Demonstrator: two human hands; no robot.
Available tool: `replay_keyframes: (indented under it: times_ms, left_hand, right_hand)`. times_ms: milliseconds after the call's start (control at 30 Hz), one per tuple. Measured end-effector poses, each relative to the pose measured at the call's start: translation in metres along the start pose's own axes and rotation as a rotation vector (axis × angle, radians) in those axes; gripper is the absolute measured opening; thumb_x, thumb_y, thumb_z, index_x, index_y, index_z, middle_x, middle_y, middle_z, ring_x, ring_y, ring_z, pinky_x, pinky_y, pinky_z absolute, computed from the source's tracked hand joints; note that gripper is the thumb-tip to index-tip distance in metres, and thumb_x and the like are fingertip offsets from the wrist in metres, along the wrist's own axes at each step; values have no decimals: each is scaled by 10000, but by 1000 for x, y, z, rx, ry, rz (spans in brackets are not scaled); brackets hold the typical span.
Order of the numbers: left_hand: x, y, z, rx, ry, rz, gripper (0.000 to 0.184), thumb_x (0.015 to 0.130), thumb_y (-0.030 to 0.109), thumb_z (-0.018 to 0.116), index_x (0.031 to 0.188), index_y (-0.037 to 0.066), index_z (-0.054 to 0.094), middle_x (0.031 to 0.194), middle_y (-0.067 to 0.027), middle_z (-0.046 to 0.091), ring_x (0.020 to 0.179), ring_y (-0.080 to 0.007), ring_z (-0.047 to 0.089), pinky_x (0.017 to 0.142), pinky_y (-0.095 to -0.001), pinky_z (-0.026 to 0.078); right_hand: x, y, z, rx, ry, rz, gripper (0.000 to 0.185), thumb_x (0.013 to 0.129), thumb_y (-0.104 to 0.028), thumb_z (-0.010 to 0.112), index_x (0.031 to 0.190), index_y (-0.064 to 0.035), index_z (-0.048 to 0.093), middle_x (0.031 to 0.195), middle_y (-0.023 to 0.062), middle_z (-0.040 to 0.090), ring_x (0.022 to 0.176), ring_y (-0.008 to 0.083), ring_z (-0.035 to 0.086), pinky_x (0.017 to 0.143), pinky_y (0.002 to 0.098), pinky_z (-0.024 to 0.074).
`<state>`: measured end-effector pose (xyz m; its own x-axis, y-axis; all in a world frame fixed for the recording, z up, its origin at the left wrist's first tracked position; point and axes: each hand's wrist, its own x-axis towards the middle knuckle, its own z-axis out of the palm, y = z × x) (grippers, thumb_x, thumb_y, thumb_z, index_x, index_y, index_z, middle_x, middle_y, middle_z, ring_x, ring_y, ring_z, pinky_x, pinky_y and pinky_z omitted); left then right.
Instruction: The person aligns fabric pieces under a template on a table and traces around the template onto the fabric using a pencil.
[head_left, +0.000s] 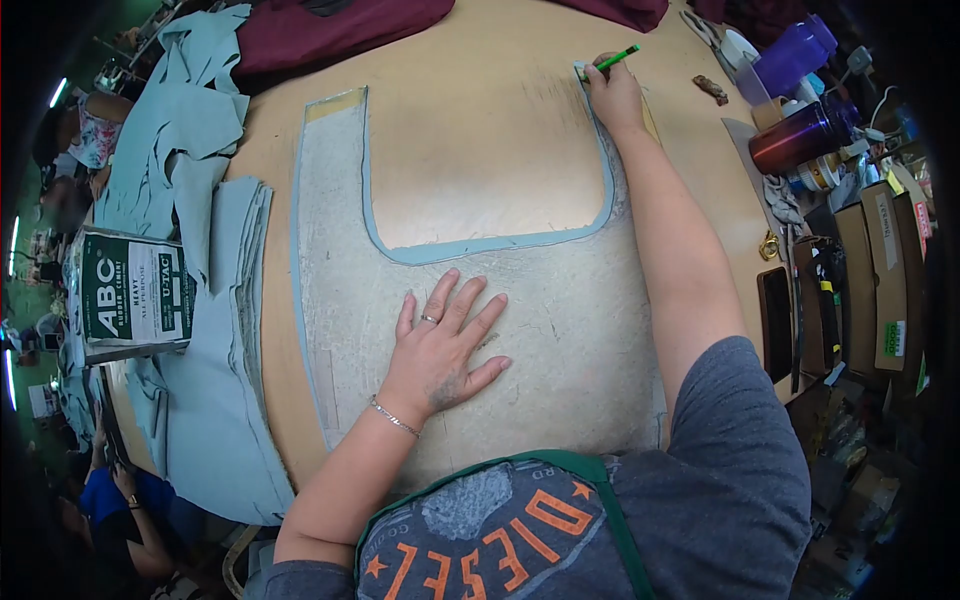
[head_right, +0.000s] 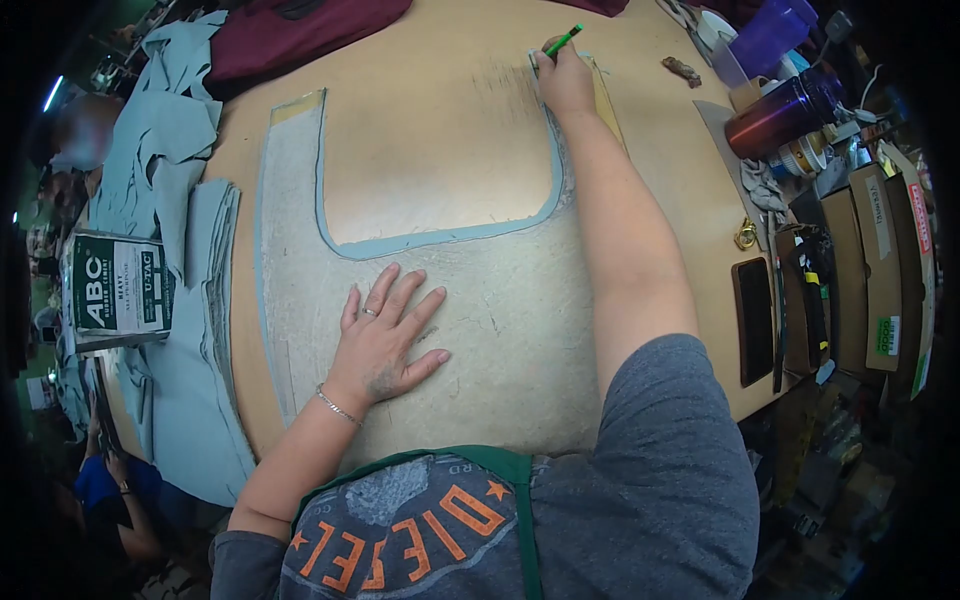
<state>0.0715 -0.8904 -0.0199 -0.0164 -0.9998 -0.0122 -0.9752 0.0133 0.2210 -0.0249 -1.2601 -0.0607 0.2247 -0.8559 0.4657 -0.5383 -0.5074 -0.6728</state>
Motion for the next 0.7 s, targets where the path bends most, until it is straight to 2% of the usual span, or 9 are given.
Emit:
replay_keyframes:
  times_ms: [167, 400, 600, 700]
  left_hand:
    - [-1, 0, 1, -31, -7, -5, 604, 715, 493, 549, 1247, 229, 437, 1323, -43, 348, 1274, -260, 246, 964, -563, 210]
    - [-2, 0, 2, -43, 4, -6, 593, 719, 473, 551, 1245, 226, 434, 1325, -40, 346, 1272, -261, 247, 965, -572, 217]
    - [-4, -1, 4, -59, 33, 2, 594, 714, 464, 559, 1243, 225, 433, 1323, -42, 346, 1273, -258, 242, 960, -574, 230]
    - [-4, -2, 5, -68, 42, 7, 591, 716, 463, 557, 1242, 225, 434, 1321, -43, 347, 1275, -257, 238, 959, -574, 234]
  right_hand:
    - [-42, -1, -35, 59, -99, -49, 172, 813, -175, 556, 896, -36, 499, 787, 178, 598, 766, 342, 586, 657, 386, 448]
    - [-108, -13, -84, 107, -185, -64, 128, 824, -147, 547, 878, -41, 499, 725, 168, 581, 710, 332, 583, 623, 372, 447]
    - [-148, -43, -110, 3, -334, -76, 109, 829, -136, 542, 878, -49, 496, 751, 167, 573, 703, 330, 572, 622, 367, 443]
    - [-161, -69, -115, -1, -407, 2, 110, 827, -137, 544, 870, -49, 494, 751, 166, 564, 717, 341, 562, 632, 379, 437]
